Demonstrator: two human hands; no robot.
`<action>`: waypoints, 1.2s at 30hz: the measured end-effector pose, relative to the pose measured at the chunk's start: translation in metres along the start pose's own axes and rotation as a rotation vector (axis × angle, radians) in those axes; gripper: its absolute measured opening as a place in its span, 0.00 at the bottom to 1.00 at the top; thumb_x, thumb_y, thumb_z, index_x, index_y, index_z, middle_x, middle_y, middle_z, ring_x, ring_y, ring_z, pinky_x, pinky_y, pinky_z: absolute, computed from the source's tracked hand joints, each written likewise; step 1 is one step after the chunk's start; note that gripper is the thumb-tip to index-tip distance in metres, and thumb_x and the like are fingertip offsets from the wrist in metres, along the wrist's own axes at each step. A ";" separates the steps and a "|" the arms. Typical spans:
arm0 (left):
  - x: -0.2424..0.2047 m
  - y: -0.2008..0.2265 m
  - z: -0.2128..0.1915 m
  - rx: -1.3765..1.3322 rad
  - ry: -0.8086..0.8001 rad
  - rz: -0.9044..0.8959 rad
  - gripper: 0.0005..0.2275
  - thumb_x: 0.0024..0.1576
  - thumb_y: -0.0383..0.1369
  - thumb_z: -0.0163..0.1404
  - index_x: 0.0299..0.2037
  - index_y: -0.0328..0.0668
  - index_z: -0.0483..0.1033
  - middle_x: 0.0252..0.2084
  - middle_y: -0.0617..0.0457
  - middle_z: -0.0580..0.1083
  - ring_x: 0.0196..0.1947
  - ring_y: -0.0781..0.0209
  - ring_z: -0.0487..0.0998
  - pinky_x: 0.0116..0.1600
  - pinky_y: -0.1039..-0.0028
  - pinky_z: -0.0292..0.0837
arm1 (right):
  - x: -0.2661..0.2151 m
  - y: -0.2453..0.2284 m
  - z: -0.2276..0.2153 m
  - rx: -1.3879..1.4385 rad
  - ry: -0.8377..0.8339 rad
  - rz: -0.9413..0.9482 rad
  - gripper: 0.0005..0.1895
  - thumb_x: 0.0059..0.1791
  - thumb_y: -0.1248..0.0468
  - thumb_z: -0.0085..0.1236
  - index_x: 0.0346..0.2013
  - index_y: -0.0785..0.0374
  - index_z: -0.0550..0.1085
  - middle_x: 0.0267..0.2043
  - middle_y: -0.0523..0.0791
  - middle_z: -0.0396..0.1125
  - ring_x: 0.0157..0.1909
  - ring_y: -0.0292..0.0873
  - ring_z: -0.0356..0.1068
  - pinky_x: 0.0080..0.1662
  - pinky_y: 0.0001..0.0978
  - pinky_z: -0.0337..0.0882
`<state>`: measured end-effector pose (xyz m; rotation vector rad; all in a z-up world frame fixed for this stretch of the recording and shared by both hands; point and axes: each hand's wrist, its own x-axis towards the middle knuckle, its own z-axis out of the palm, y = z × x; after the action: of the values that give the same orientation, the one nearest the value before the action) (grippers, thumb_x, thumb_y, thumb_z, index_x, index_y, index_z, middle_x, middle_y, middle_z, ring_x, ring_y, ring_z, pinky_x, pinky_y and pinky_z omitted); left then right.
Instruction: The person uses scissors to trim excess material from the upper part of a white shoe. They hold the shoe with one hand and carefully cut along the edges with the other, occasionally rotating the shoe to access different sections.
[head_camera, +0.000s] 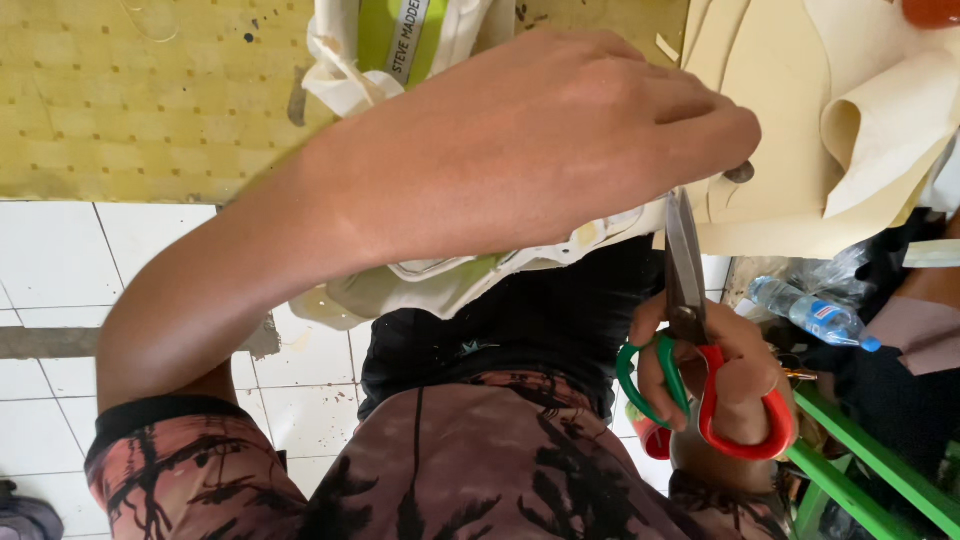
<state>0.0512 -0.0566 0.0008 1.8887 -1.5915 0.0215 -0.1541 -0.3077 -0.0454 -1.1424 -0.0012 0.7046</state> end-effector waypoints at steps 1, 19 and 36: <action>0.000 0.000 -0.001 -0.001 -0.002 0.004 0.17 0.48 0.04 0.48 0.37 0.36 0.63 0.25 0.48 0.65 0.19 0.52 0.63 0.25 0.59 0.60 | 0.000 -0.005 0.002 0.001 0.003 -0.003 0.49 0.54 0.22 0.53 0.52 0.71 0.65 0.19 0.48 0.69 0.14 0.36 0.67 0.19 0.24 0.69; 0.004 -0.004 0.004 -0.255 -0.087 0.057 0.18 0.53 0.02 0.48 0.34 0.36 0.58 0.24 0.50 0.62 0.20 0.58 0.64 0.20 0.62 0.57 | 0.006 -0.068 -0.006 -0.487 -0.104 0.221 0.47 0.52 0.17 0.32 0.41 0.59 0.69 0.11 0.38 0.64 0.10 0.30 0.60 0.19 0.23 0.73; 0.024 0.008 0.003 0.065 -0.257 -0.063 0.12 0.54 0.15 0.49 0.33 0.49 0.70 0.25 0.55 0.71 0.24 0.50 0.71 0.24 0.57 0.62 | 0.091 0.048 0.087 -0.088 0.214 -0.471 0.11 0.27 0.64 0.33 0.10 0.60 0.68 0.13 0.44 0.63 0.13 0.39 0.52 0.23 0.26 0.54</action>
<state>0.0494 -0.0796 0.0119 2.0577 -1.7151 -0.2073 -0.1373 -0.1778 -0.0784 -1.2394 -0.1180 0.1651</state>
